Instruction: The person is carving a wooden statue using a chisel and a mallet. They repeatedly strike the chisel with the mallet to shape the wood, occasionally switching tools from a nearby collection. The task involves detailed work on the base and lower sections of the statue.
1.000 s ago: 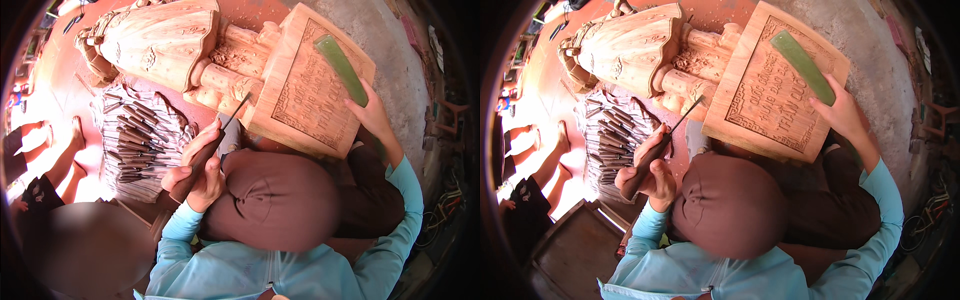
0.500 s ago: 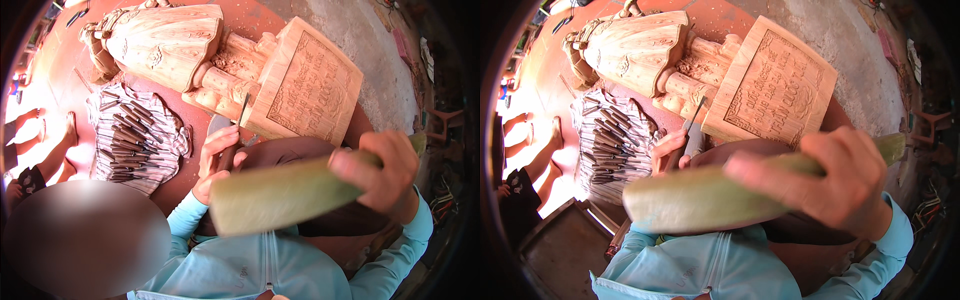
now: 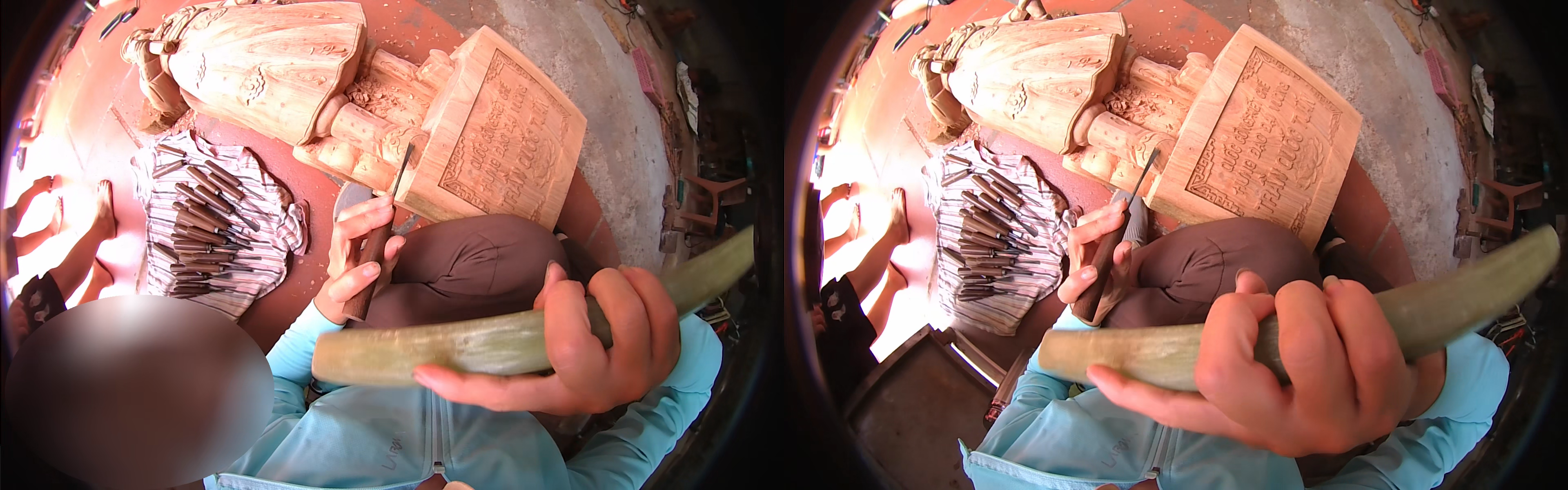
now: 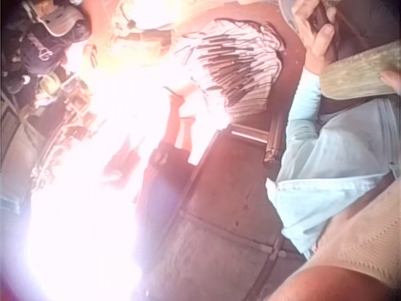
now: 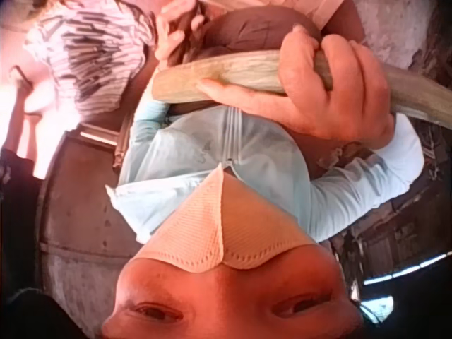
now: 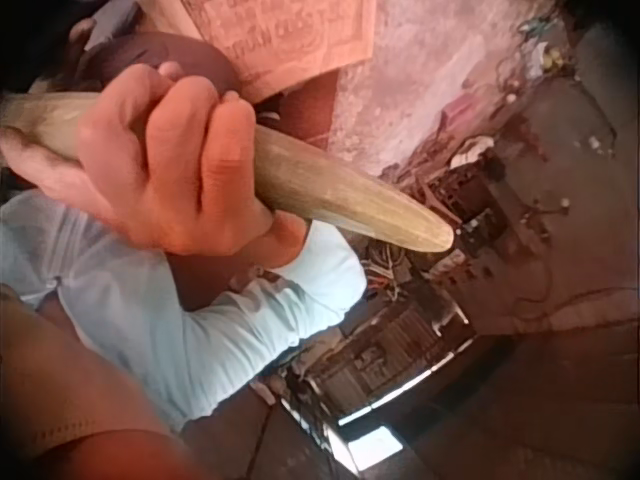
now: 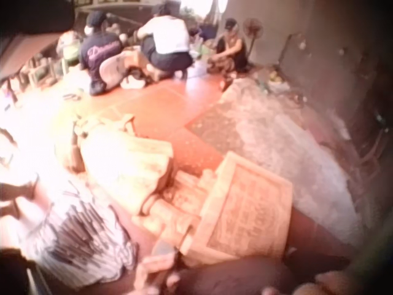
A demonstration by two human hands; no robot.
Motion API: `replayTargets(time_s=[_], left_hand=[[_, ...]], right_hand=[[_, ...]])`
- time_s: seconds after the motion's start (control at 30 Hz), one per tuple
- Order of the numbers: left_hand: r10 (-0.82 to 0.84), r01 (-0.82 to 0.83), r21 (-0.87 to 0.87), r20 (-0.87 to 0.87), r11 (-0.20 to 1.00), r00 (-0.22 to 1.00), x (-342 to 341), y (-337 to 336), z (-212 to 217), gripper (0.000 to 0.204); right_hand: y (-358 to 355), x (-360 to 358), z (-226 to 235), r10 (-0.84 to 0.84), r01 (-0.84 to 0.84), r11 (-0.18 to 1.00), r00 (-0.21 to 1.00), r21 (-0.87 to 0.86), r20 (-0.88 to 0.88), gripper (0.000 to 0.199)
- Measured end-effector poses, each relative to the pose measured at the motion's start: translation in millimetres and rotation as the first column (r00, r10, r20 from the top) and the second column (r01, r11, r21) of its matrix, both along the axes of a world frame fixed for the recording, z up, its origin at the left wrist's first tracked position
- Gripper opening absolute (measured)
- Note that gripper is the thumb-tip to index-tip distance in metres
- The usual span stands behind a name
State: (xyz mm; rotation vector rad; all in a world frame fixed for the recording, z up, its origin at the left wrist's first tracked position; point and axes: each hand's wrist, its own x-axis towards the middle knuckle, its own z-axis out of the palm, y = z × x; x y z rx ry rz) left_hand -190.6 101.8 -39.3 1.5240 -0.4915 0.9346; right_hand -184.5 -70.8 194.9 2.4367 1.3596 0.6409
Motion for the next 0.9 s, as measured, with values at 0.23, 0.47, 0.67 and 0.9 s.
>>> replayTargets(time_s=[0.23, 0.47, 0.67, 0.9], left_hand=[[0.006, -0.006, -0.022, -0.007, 1.000, 1.000, -1.3, 3.1, 4.9, 0.052], [0.061, -0.059, 0.042, -0.057, 0.997, 0.996, -4.9, 3.3, 17.0, 0.052], [0.056, -0.056, 0.001, -0.072, 0.998, 0.996, -3.5, 9.8, 12.6, 0.049], [0.048, -0.050, -0.017, -0.087, 0.999, 0.995, -4.0, 10.3, 13.7, 0.045]], right_hand=[[0.0, 11.7, 2.1, 0.113, -0.110, 0.992, 0.993, -0.065, 0.047, 0.038], [-5.5, 9.2, 9.9, 0.090, -0.094, 0.995, 0.993, -0.046, -0.075, 0.050], [-8.8, 9.7, 11.0, 0.105, -0.111, 0.993, 0.989, -0.049, -0.103, 0.052], [-5.4, 9.8, 6.1, 0.120, -0.121, 0.993, 0.985, 0.002, -0.121, 0.046]])
